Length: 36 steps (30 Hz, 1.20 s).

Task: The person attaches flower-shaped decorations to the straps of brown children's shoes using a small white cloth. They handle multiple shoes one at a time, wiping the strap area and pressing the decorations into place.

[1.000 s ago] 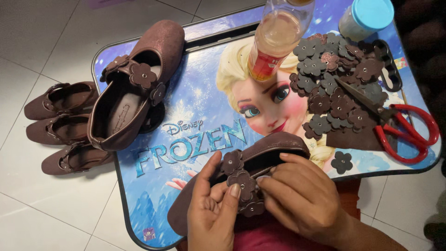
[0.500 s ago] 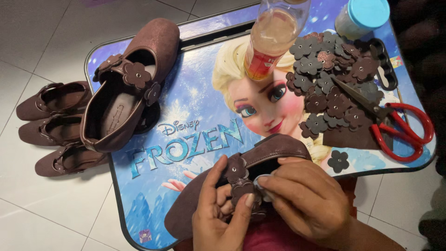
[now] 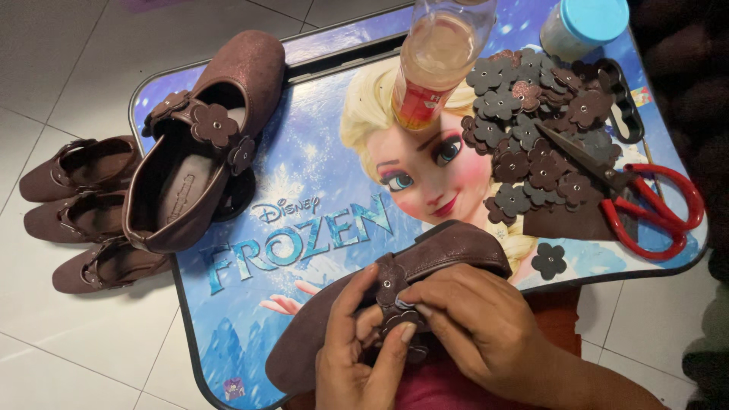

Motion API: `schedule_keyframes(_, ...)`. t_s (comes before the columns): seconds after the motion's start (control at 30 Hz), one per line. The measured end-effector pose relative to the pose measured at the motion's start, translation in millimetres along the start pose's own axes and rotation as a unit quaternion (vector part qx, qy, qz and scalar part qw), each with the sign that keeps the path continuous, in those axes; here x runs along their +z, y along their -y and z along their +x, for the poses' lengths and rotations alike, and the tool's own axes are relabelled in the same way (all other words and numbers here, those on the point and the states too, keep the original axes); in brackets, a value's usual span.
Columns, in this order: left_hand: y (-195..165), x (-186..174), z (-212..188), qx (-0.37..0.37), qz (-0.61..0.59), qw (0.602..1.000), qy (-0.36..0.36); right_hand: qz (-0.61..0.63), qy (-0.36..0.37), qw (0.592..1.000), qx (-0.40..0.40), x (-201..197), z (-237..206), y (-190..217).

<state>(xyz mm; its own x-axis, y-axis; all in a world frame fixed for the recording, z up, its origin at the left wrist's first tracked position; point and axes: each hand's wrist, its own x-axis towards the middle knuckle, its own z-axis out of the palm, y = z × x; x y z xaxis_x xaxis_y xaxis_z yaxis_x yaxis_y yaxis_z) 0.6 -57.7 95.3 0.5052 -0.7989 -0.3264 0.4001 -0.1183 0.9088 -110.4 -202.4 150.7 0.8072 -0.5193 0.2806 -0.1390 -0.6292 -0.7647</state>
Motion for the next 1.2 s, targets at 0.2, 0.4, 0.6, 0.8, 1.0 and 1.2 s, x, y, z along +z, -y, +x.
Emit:
schedule_keyframes(0.2,1,-1,-1,0.026,0.043,0.999,0.000,0.007,0.032,0.999,-0.040,-8,2,-4)
schedule_keyframes(0.4,7,-3,0,0.016,0.024,0.999,-0.016,-0.060,0.053,0.985,-0.155,-13,7,-11)
schedule_keyframes(0.6,8,-2,-1,-0.001,0.044,0.998,-0.041,-0.072,0.015,0.983,-0.170,-13,-3,-7)
schedule_keyframes(0.8,7,-3,-1,-0.001,0.089,0.995,-0.037,-0.039,0.012,0.991,-0.127,-4,-6,-11)
schedule_keyframes(1.0,7,0,3,0.045,-0.030,0.998,-0.030,-0.077,-0.034,0.986,-0.146,3,-16,-12)
schedule_keyframes(1.2,1,1,8,-0.013,-0.041,0.998,-0.055,-0.079,-0.054,0.984,-0.150,10,-26,-17)
